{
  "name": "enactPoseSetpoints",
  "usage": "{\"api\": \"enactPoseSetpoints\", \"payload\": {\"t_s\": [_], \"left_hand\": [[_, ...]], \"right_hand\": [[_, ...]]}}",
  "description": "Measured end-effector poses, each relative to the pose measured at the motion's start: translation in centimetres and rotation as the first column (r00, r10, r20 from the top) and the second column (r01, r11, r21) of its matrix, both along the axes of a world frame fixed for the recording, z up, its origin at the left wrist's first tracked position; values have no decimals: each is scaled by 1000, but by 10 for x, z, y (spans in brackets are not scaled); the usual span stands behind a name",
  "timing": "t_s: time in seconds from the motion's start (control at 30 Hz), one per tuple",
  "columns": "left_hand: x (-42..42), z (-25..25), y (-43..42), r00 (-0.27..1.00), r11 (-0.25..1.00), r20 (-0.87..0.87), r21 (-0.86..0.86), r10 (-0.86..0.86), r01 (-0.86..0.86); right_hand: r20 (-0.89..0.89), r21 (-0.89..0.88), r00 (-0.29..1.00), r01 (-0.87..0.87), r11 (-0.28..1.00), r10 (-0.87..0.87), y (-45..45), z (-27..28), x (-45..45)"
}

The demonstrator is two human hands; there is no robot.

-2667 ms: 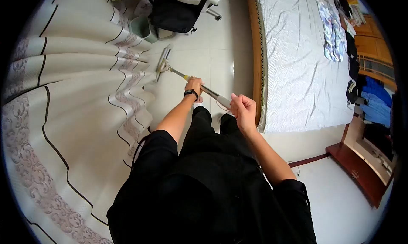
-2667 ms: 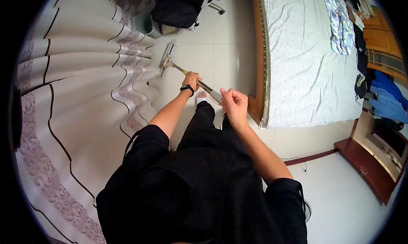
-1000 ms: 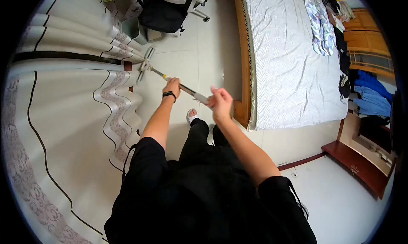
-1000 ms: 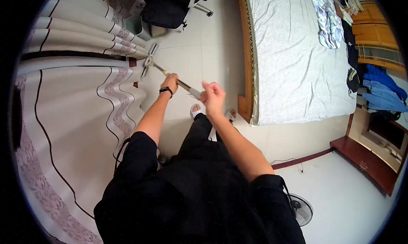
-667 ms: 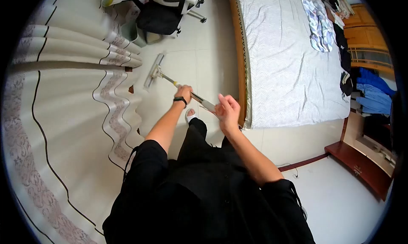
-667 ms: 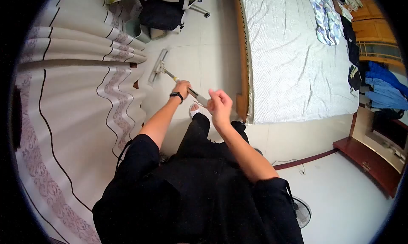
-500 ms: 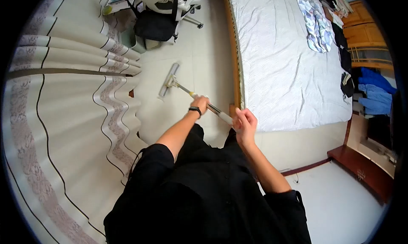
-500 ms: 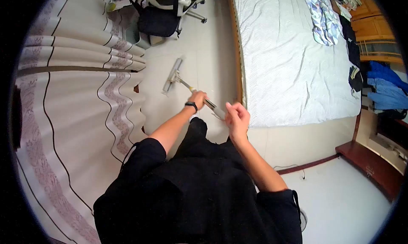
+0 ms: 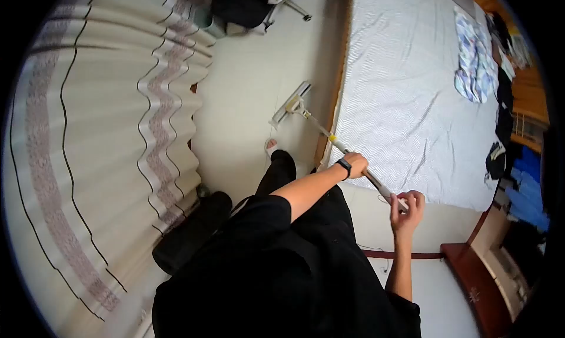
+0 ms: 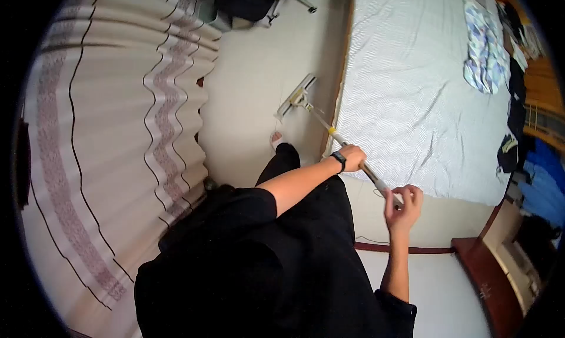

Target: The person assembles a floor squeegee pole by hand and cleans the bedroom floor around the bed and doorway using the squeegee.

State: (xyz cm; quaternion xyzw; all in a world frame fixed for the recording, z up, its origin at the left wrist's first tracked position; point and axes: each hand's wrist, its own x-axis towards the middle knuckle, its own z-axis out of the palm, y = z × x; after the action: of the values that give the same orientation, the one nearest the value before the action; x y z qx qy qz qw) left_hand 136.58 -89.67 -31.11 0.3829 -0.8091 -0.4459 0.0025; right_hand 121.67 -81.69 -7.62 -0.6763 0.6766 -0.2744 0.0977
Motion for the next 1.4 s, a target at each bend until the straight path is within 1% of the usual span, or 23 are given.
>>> {"api": "enactPoseSetpoints", "payload": {"t_s": [0.1,0.13,0.23,0.3,0.47,0.5,0.53,0.57,0.63,0.67,0.73,0.77,0.8,0.83,0.9,1.0,1.07,1.17,1.23,1.27,1.3,1.33,1.4], "left_hand": [[-5,-17,7,1000,999,17,25,-26,26],[-4,-15,2,999,1000,27,5,-22,22],[6,-25,-15,997,994,6,76,72,-73],[38,-40,-25,997,994,16,82,76,-77],[201,-80,-49,955,955,69,-87,289,-282],[246,-61,-56,936,941,114,-101,332,-322],[279,-85,-56,910,909,61,-107,409,-402],[316,-96,-53,889,890,104,-150,447,-430],[400,-84,-46,861,879,187,-165,473,-447],[436,-104,-34,829,854,222,-234,513,-465],[502,-124,-8,743,780,254,-306,619,-545],[532,-95,-1,746,819,337,-263,574,-511],[555,-106,12,724,787,318,-340,612,-515],[571,-104,22,690,784,371,-301,621,-543],[591,-105,41,599,682,325,-326,732,-655],[587,-97,56,564,644,313,-355,765,-677],[563,-87,63,576,710,453,-211,680,-672],[505,-76,89,621,695,380,-89,686,-713],[447,-143,119,494,549,337,-86,802,-832],[422,-103,126,625,697,346,-138,700,-704],[388,-84,134,578,646,314,-192,753,-738],[362,-63,130,664,735,391,-52,638,-676],[298,-66,142,670,711,267,-92,692,-697]], "right_hand": [[106,321,979,131,938,-172,20,-34,-21],[32,449,969,206,870,-245,13,-36,-25],[27,492,956,241,837,-291,-15,-49,-14],[-80,523,969,241,817,-234,-33,-60,12],[66,588,997,-62,807,28,-90,-93,151],[168,563,983,-161,811,78,-103,-93,193],[99,586,976,-214,782,193,-114,-98,227],[176,651,963,-269,710,204,-119,-120,249],[190,594,896,-430,680,401,-125,-127,327],[245,568,855,-509,647,457,-122,-156,349],[277,576,822,-556,599,497,-112,-163,417],[275,596,800,-577,558,534,-107,-173,442],[276,613,776,-596,518,567,-102,-177,467],[280,639,765,-599,483,580,-99,-172,489],[288,655,751,-607,449,594,-89,-169,518],[330,624,692,-670,401,642,-73,-178,517],[304,624,681,-670,401,665,-61,-175,493],[292,606,657,-689,397,695,-31,-170,428],[239,635,613,-686,356,753,-16,-161,379],[285,580,604,-727,367,745,-10,-157,348],[331,522,589,-765,377,737,-4,-151,317],[305,612,612,-713,342,730,-5,-123,294],[303,630,597,-711,314,743,-6,-89,236]]}}
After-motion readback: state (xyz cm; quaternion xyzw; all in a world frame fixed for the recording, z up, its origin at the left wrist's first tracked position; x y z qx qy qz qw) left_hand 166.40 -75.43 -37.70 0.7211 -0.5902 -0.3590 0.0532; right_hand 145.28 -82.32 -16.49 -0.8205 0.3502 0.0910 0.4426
